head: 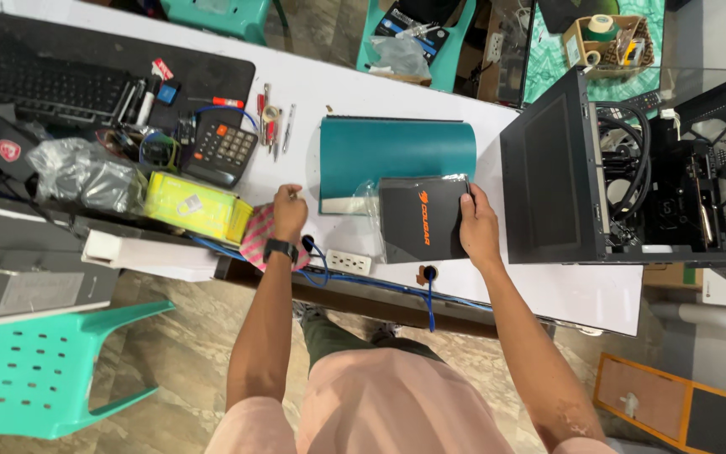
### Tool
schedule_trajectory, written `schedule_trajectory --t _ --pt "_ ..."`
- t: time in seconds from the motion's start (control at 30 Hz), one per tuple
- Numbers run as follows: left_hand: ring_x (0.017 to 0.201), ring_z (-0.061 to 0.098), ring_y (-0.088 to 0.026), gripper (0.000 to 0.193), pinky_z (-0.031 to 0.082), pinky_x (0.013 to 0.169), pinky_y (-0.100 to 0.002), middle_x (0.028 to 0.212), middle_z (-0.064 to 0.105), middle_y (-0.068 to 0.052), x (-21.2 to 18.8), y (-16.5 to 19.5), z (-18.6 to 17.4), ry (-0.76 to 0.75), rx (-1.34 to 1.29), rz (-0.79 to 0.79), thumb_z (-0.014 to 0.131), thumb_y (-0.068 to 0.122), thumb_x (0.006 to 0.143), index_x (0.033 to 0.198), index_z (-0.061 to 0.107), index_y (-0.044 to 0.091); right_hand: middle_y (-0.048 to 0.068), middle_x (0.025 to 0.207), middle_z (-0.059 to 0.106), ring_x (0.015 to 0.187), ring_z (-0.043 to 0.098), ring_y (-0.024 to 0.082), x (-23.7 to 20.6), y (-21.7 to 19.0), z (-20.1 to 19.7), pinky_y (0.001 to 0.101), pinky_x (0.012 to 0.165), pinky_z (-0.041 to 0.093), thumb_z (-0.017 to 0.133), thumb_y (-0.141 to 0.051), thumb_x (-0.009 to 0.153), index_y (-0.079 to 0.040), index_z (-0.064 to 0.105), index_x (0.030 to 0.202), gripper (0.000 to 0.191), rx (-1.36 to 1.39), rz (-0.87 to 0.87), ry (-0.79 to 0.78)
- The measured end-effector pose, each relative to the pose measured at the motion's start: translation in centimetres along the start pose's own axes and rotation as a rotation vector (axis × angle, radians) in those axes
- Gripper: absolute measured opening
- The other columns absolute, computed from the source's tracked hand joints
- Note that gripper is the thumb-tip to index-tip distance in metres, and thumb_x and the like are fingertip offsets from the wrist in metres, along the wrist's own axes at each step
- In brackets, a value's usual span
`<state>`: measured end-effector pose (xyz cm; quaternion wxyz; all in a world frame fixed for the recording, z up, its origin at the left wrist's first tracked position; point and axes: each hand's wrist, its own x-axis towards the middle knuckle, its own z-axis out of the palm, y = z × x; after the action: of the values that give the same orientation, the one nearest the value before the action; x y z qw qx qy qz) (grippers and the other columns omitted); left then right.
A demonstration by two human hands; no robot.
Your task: The person works on an open desktop computer case on a workbench, unscrewing the side panel with a screwdriver and arranging cables and internal components by hand. They then pick up a component box, cut its tape with a utility knife, and open the box and its plastic wrapping.
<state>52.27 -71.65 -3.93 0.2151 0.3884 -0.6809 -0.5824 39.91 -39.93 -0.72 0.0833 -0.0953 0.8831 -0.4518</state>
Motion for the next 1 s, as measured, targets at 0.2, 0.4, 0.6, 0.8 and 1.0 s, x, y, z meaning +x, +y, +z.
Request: schedule_trajectory --t 0.2,0.4,0.6,0.8,1.0 --pt "0.130 0.047 -0.046 0.039 0.037 0.110 -0.050 0.138 0.054 -0.025 -0.6 -1.5 0.2 0.025 0.532 0.355 0.062 -0.002 0.079 0.118 0.067 0.006 0.022 0.121 0.071 0.112 0.067 0.035 0.4 0.8 0.2 0.0387 0.096 0.049 0.048 -0.031 0.107 -0.005 0.055 0.141 0.043 0.007 -0.034 0.032" --pt "0.115 0.069 -0.034 0.031 0.053 0.101 -0.041 0.122 0.072 -0.016 -1.3 2.4 4.2 -0.209 0.115 0.453 0.072 0.018 0.093 0.121 0.069 0.006 0.021 0.121 0.071 0.113 0.067 0.035 0.3 0.6 -0.2 0.0383 0.098 0.048 0.046 -0.034 0.106 -0.005 0.056 0.141 0.047 0.007 0.063 0.014" --pt "0.103 0.072 -0.034 0.031 0.056 0.087 -0.040 0.114 0.074 -0.017 -3.5 5.5 8.5 -0.504 0.181 0.590 0.076 0.021 0.090 0.116 0.073 0.005 0.025 0.128 0.066 0.123 0.061 0.036 0.6 0.0 -0.7 0.0380 0.104 0.043 0.043 -0.043 0.107 -0.002 0.054 0.143 0.055 -0.005 0.186 -0.045" --pt "0.087 0.070 -0.038 0.014 0.055 0.078 -0.046 0.096 0.075 -0.016 -4.4 5.7 11.3 -0.302 0.477 0.634 0.066 0.016 0.097 0.094 0.074 0.004 0.021 0.134 0.067 0.128 0.060 0.030 0.6 0.3 -1.1 0.0347 0.107 0.041 0.041 -0.045 0.106 -0.002 0.058 0.141 0.058 0.153 0.216 -0.117" --pt "0.080 0.069 -0.040 0.015 0.053 0.072 -0.049 0.085 0.074 -0.017 -2.9 7.6 12.4 -0.294 0.540 0.486 0.067 0.017 0.094 0.087 0.074 0.006 0.018 0.134 0.068 0.127 0.060 0.023 0.7 0.3 -1.3 0.0320 0.108 0.041 0.042 -0.047 0.107 0.000 0.058 0.140 0.060 0.327 0.230 -0.150"
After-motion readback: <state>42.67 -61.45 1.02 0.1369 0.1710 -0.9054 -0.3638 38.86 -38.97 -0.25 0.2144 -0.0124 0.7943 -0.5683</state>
